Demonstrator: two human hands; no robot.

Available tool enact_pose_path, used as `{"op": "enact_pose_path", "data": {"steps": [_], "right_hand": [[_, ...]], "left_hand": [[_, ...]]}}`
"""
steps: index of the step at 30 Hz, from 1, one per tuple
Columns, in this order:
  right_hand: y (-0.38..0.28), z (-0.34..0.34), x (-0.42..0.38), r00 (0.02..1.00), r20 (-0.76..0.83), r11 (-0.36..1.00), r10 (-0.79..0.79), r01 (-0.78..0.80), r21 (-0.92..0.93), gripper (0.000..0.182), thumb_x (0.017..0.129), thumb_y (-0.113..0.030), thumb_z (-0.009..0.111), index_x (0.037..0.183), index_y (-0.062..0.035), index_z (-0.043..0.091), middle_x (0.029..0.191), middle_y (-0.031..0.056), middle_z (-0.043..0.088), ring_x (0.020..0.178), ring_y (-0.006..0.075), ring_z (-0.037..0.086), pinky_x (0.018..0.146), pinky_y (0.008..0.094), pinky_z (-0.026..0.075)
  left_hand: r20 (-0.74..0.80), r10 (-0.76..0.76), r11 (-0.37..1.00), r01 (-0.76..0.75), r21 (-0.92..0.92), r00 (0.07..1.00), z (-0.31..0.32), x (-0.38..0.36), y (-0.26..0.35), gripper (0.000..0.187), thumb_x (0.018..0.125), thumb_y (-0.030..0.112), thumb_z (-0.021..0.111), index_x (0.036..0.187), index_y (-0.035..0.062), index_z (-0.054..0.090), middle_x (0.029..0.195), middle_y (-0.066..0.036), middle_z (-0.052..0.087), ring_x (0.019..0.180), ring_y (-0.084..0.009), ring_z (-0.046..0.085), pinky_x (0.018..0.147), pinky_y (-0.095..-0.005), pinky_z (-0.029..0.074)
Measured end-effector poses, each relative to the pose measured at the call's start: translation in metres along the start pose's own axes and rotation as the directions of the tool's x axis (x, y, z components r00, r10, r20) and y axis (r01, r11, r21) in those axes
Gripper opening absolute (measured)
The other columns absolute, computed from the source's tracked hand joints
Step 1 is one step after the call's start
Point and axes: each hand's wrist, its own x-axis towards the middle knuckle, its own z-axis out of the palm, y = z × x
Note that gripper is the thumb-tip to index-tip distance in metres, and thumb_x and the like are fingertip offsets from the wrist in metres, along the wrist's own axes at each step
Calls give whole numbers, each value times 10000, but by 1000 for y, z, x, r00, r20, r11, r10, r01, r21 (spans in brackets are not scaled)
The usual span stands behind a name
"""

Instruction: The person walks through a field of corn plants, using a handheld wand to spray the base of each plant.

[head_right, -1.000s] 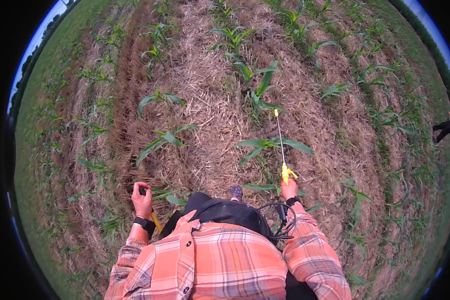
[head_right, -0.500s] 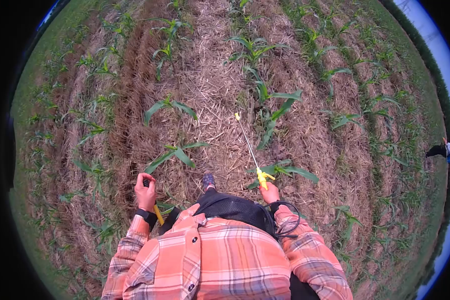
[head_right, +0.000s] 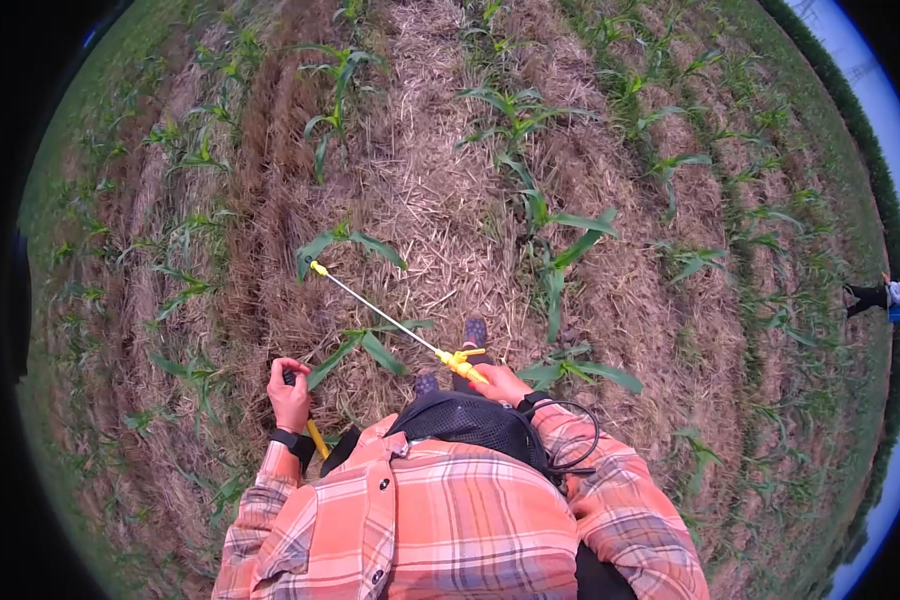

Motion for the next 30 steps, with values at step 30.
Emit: {"op": "enact_pose_path", "data": {"steps": [30], "right_hand": [[61, -270, 111, 489, -644, 792, 589, -188, 581, 103, 802, -143, 506, 768, -58, 458, 523, 5, 455, 341, 80, 378, 289, 232, 307]], "left_hand": [[39, -21, 999, 20, 44, 999, 123, 234, 102, 91, 707, -25, 465, 777, 33, 455, 652, -37, 543, 570, -108, 509, 554, -224, 411]]}}
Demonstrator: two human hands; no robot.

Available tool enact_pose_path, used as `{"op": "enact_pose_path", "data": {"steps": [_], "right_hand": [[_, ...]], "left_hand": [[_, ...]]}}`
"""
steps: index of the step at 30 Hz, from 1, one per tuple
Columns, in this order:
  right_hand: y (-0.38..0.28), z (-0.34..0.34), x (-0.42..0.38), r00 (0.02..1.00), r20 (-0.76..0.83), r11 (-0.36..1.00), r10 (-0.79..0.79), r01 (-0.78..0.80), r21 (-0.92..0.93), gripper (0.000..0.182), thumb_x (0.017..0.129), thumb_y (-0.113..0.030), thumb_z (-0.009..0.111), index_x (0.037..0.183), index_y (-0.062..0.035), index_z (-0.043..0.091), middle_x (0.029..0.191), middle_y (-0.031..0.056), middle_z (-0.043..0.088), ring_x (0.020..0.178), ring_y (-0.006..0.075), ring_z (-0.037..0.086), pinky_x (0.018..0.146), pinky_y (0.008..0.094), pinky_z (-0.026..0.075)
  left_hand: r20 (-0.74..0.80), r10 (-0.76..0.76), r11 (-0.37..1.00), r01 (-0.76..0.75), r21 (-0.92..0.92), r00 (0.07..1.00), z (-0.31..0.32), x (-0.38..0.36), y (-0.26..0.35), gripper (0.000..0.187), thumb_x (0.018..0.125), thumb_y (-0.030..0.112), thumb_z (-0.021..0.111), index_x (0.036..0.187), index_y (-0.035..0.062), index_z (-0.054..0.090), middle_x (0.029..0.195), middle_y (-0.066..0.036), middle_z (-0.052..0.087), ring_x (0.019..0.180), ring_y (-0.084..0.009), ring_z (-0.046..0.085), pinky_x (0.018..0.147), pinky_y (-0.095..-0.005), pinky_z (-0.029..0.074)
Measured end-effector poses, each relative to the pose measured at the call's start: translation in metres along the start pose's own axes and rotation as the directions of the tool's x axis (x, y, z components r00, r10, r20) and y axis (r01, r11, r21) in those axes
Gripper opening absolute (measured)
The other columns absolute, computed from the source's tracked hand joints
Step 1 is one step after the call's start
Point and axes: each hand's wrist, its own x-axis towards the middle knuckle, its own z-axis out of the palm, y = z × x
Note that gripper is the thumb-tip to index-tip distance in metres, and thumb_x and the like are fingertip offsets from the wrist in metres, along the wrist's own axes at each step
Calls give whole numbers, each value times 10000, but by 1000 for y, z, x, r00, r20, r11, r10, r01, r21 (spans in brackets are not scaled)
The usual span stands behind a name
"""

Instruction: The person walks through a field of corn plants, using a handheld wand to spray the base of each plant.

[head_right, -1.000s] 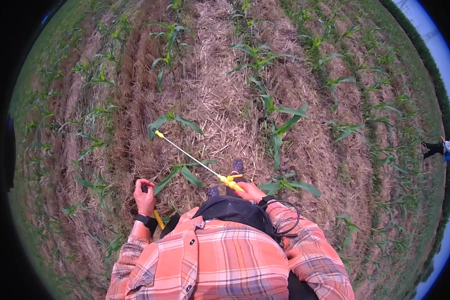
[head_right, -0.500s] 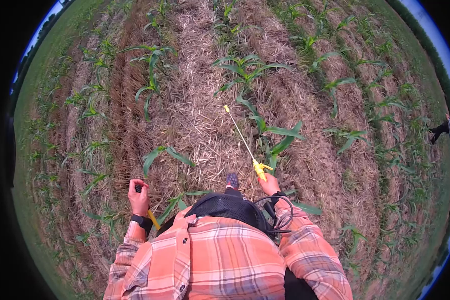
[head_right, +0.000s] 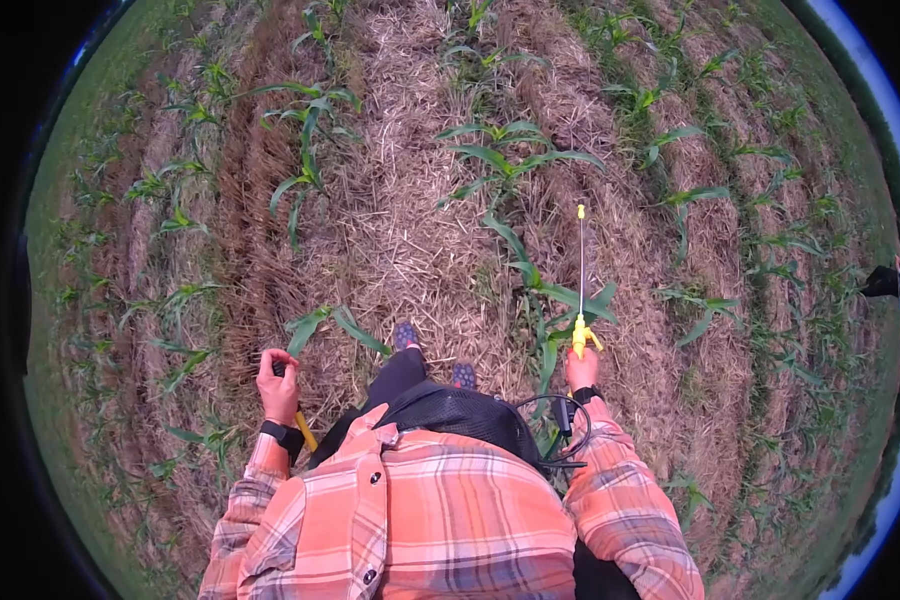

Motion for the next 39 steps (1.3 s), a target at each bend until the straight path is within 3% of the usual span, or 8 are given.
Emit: {"op": "enact_pose_path", "data": {"steps": [6, 10, 14, 16, 26, 33, 34, 39], "right_hand": [[-42, 74, 0, 978, 209, 977, -21, 64, -201, 141, 749, -186, 555, 784, -52, 530, 533, 20, 500, 403, 109, 462, 371, 280, 371], [-44, 128, 10, 853, 388, 781, -349, 494, -382, 176, 768, -194, 550, 857, -42, 540, 582, 2, 517, 480, 89, 472, 427, 238, 367], [-106, 166, -17, 747, 609, 729, -266, 569, -380, 221, 758, -199, 560, 904, -34, 545, 651, 36, 558, 573, 105, 513, 523, 263, 409], [-131, 180, -26, 695, 687, 748, -213, 569, -343, 296, 739, -237, 567, 951, -32, 540, 796, 163, 585, 746, 275, 569, 657, 342, 426], [-202, 217, 7, 396, 917, 814, -53, 549, -190, 263, 798, -143, 509, 1025, -12, 503, 877, 97, 591, 780, 157, 562, 702, 290, 424], [-244, 227, 113, 601, 783, 757, -160, 584, -293, 288, 734, -243, 563, 932, -34, 544, 801, 179, 585, 763, 289, 573, 664, 357, 426], [-250, 223, 128, 650, 729, 721, -214, 609, -331, 303, 737, -235, 572, 969, -40, 548, 776, 123, 593, 708, 188, 567, 651, 307, 431], [-276, 193, 190, 801, 546, 824, -247, 470, -317, 243, 732, -209, 568, 910, -43, 562, 663, 63, 565, 582, 145, 529, 528, 290, 416]], "left_hand": [[15, -4, 998, 5, -58, 1000, -5, 62, -7, 124, 680, -44, 461, 781, 28, 462, 668, -46, 532, 627, -124, 524, 599, -237, 417], [4, -86, 989, 86, -124, 996, -13, 92, -18, 118, 673, -36, 453, 770, 30, 464, 658, -45, 530, 596, -117, 504, 573, -233, 405], [4, -105, 987, 105, -123, 994, -21, 120, -17, 112, 669, -26, 446, 762, 34, 464, 646, -42, 529, 569, -112, 487, 543, -229, 387], [8, -117, 984, 117, -132, 993, -20, 130, -18, 116, 668, -28, 445, 763, 35, 462, 641, -38, 528, 567, -111, 485, 541, -229, 388], [-22, -53, 989, 49, -136, 998, -1, 197, 8, 94, 699, -27, 466, 770, 33, 453, 648, -37, 538, 576, -108, 508, 552, -224, 408], [-54, 3, 996, -8, -88, 999, 44, 280, 63, 82, 722, -26, 484, 770, 30, 447, 644, -34, 537, 607, -95, 535, 568, -220, 427], [-48, 19, 996, -23, -81, 999, 52, 292, 73, 83, 722, -26, 484, 771, 30, 448, 647, -34, 537, 608, -93, 533, 569, -218, 425], [-21, 42, 996, -43, -73, 999, 90, 342, 116, 77, 725, -21, 487, 773, 27, 450, 648, -29, 525, 613, -89, 528, 566, -213, 422]]}}
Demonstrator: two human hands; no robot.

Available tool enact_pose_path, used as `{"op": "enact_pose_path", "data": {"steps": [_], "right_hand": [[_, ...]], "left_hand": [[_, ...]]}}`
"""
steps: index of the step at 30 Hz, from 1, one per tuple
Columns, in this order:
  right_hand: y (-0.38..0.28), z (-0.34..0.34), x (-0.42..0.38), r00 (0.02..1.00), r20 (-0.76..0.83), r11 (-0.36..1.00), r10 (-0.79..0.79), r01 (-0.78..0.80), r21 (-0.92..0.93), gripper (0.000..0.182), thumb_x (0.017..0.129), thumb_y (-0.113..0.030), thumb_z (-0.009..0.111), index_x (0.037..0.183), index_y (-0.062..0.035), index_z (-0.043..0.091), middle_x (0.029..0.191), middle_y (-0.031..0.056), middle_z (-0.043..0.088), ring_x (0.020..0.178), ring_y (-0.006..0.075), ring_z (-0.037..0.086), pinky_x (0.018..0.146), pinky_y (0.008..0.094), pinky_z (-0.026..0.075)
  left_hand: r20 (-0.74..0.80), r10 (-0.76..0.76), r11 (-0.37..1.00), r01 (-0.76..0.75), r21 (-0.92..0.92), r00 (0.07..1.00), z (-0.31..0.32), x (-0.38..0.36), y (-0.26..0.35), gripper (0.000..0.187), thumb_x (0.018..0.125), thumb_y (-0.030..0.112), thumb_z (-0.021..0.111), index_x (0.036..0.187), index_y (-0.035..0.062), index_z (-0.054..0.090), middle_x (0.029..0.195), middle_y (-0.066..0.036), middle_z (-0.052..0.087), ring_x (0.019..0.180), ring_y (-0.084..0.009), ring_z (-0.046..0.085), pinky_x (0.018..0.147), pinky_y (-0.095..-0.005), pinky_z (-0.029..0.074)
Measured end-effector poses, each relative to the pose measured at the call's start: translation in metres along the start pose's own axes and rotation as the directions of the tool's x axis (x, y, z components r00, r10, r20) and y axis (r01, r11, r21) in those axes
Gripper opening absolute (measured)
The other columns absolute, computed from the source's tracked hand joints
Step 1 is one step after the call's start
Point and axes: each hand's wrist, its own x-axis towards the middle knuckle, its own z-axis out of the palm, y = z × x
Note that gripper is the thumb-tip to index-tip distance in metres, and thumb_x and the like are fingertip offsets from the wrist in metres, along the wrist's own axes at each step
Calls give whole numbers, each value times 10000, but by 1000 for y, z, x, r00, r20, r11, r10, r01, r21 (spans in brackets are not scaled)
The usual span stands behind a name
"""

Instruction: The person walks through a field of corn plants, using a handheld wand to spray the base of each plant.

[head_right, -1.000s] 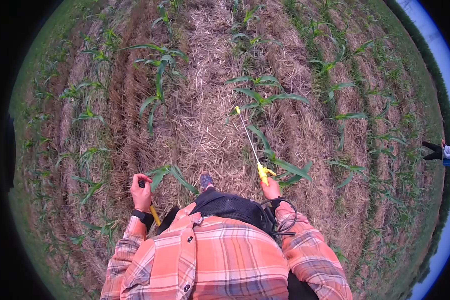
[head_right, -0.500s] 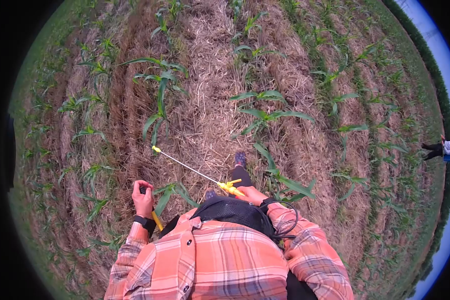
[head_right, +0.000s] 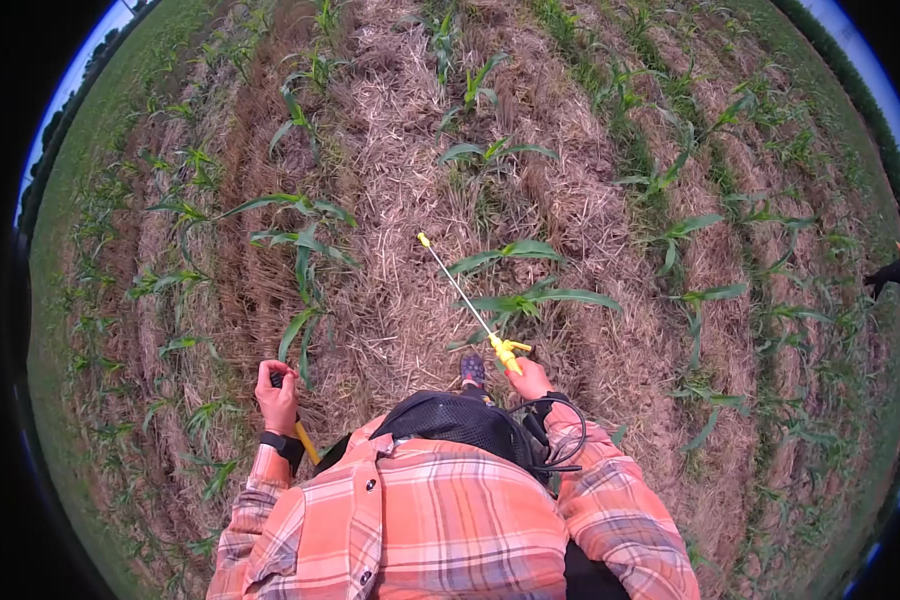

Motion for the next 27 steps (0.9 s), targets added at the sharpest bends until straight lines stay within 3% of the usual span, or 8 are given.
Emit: {"op": "enact_pose_path", "data": {"steps": [2, 3, 8, 9, 12, 15, 22, 27], "right_hand": [[-3, -24, 9, 988, -59, 986, 144, -138, 96, 160, 733, -162, 554, 835, -39, 559, 617, 16, 536, 513, 97, 497, 456, 250, 388], [11, -28, 21, 985, -156, 997, 72, -66, 39, 159, 744, -154, 548, 862, -48, 546, 600, 12, 520, 491, 96, 484, 439, 246, 383], [54, -66, 55, 932, -299, 967, 205, -146, 210, 87, 775, -130, 528, 829, -71, 495, 539, -15, 448, 370, 79, 382, 324, 228, 309], [46, -76, 57, 930, -250, 922, 270, -175, 346, 80, 788, -136, 517, 832, -78, 484, 539, -14, 452, 364, 71, 378, 312, 216, 301], [29, -88, 68, 900, -362, 961, 244, -172, 218, 81, 806, -150, 497, 794, -83, 455, 534, -15, 450, 363, 60, 377, 304, 213, 298], [1, -90, 78, 861, -299, 862, 411, -260, 435, 95, 809, -148, 491, 775, -72, 445, 532, -6, 448, 361, 63, 380, 301, 215, 299], [-70, -44, 132, 910, -254, 936, 329, -277, 218, 111, 782, -171, 521, 779, -60, 518, 520, -4, 459, 365, 84, 402, 314, 237, 309], [-114, 0, 182, 975, -200, 994, 94, -103, -33, 167, 755, -177, 541, 852, -41, 535, 559, 22, 490, 435, 111, 444, 385, 262, 348]], "left_hand": [[-7, 57, 998, -57, 11, 998, 13, 14, 7, 73, 727, -18, 488, 773, 25, 451, 645, -26, 519, 612, -88, 526, 563, -212, 420], [-10, 60, 998, -60, 14, 998, 19, 19, 9, 70, 728, -13, 491, 773, 25, 453, 643, -25, 515, 609, -88, 524, 561, -211, 418], [2, 32, 998, -32, 55, 999, 24, 42, 11, 66, 730, -2, 503, 773, 27, 461, 636, -23, 500, 582, -84, 503, 548, -211, 409], [3, 12, 998, -13, 65, 1000, 23, 47, 11, 66, 731, 6, 510, 772, 29, 465, 638, -23, 496, 578, -85, 490, 546, -215, 404], [3, -2, 995, 2, 102, 1000, 22, 68, 4, 70, 733, 21, 526, 772, 33, 469, 641, -21, 486, 574, -88, 466, 545, -221, 395], [-2, 7, 992, -7, 125, 1000, 23, 98, 5, 86, 733, 41, 548, 774, 37, 472, 648, -19, 474, 582, -96, 444, 552, -227, 386], [-36, 9, 1000, -8, 22, 999, 4, 171, -2, 92, 728, 28, 552, 773, 38, 472, 575, 9, 431, 520, -59, 397, 477, -208, 336], [-33, -59, 998, 59, -1, 998, -21, 207, -18, 97, 721, 26, 554, 772, 39, 473, 577, 10, 424, 517, -64, 395, 479, -213, 339]]}}
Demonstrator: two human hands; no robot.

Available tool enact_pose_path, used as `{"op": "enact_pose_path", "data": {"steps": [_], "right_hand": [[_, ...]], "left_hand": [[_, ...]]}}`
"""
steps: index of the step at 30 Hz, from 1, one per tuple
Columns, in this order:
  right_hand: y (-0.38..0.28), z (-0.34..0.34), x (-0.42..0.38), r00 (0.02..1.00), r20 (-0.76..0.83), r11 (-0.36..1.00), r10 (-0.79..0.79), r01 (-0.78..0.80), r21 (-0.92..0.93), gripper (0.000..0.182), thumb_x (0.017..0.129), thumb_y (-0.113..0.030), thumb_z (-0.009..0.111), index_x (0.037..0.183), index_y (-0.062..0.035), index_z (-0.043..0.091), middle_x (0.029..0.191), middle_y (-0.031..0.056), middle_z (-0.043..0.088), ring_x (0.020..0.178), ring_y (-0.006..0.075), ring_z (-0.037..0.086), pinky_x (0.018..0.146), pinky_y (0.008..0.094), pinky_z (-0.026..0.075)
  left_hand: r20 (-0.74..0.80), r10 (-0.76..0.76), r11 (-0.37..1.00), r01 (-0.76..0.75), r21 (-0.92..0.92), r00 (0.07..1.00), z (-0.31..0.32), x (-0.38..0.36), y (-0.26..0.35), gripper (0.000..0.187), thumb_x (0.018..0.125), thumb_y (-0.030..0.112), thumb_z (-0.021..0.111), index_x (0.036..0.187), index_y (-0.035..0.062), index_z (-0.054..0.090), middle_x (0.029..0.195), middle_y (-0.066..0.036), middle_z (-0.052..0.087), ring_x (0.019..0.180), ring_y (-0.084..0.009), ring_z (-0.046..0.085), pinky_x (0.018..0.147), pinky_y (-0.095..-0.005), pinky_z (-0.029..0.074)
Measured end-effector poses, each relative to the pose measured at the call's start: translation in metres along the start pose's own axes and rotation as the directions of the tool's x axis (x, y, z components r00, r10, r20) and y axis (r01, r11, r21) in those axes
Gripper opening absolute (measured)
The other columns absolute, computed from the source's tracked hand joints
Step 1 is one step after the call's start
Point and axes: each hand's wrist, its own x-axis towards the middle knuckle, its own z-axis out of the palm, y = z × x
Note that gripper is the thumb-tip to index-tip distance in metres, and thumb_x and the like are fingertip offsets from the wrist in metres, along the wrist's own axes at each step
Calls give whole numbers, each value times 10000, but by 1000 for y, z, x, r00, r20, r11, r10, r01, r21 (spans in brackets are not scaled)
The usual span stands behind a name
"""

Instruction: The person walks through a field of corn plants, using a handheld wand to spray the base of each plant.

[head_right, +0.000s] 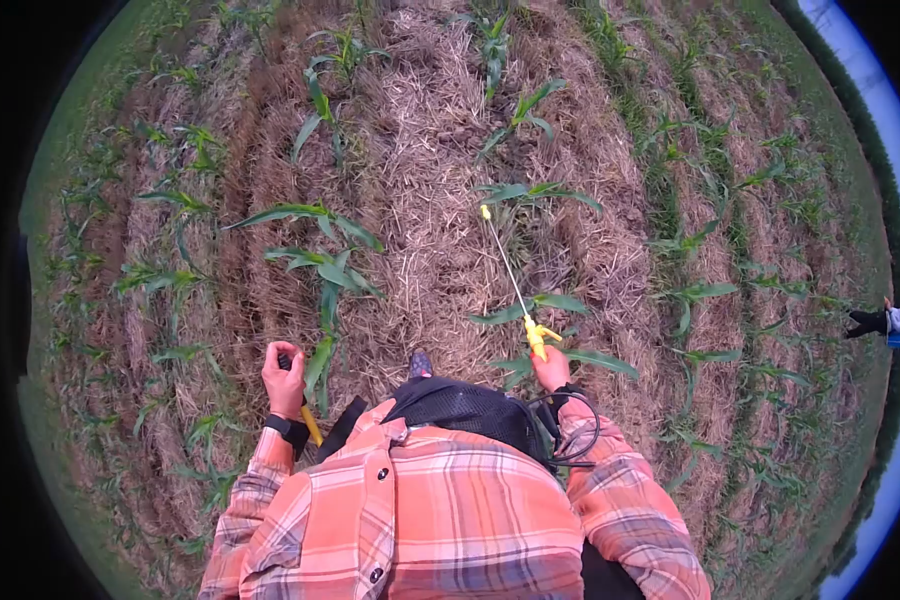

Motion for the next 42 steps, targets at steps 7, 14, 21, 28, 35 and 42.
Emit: {"op": "enact_pose_path", "data": {"steps": [7, 14, 21, 28, 35, 42], "right_hand": [[-121, 21, -1, 921, 306, 960, -243, 274, -62, 265, 737, -221, 573, 933, -45, 551, 742, 136, 575, 688, 224, 553, 619, 330, 421], [-137, 38, 46, 782, 522, 936, -341, 332, 114, 260, 744, -198, 555, 951, -41, 542, 754, 138, 590, 686, 219, 578, 625, 324, 436], [-152, 14, 124, 866, 405, 943, -293, 331, -26, 264, 735, -209, 562, 939, -42, 553, 726, 127, 579, 679, 206, 562, 615, 318, 431], [-115, -27, 216, 980, -14, 980, -196, 196, -32, 188, 748, -199, 573, 849, -41, 552, 606, 31, 533, 500, 115, 486, 442, 268, 370], [-118, -93, 265, 985, -3, 853, 170, -146, 501, 87, 792, -145, 536, 808, -65, 504, 543, -17, 473, 381, 59, 403, 330, 209, 309], [-141, -124, 304, 977, -90, 797, 195, -104, 596, 84, 813, -155, 498, 805, -79, 464, 551, -12, 451, 354, 57, 368, 300, 202, 311]], "left_hand": [[-7, -2, 999, 1, -38, 1000, -5, 36, -7, 108, 707, 21, 559, 769, 44, 474, 582, 12, 428, 518, -61, 397, 482, -213, 343], [-59, -71, 997, 68, -43, 996, 1, 75, 3, 101, 714, 22, 554, 762, 45, 468, 578, 17, 426, 518, -59, 400, 479, -211, 343], [-115, 33, 999, -29, 33, 993, 30, 128, 38, 97, 721, 26, 549, 765, 41, 464, 608, 11, 422, 531, -69, 382, 496, -209, 336], [-56, 72, 995, -68, 74, 996, 83, 187, 80, 90, 728, 30, 545, 770, 35, 465, 618, 6, 427, 539, -70, 384, 501, -208, 338], [-64, 118, 985, -109, 135, 991, 110, 223, 101, 85, 728, 21, 540, 772, 27, 466, 623, -7, 437, 540, -71, 393, 499, -216, 346], [-49, 92, 983, -83, 162, 995, 128, 264, 109, 87, 730, 29, 544, 776, 25, 470, 633, -17, 454, 540, -80, 406, 504, -223, 355]]}}
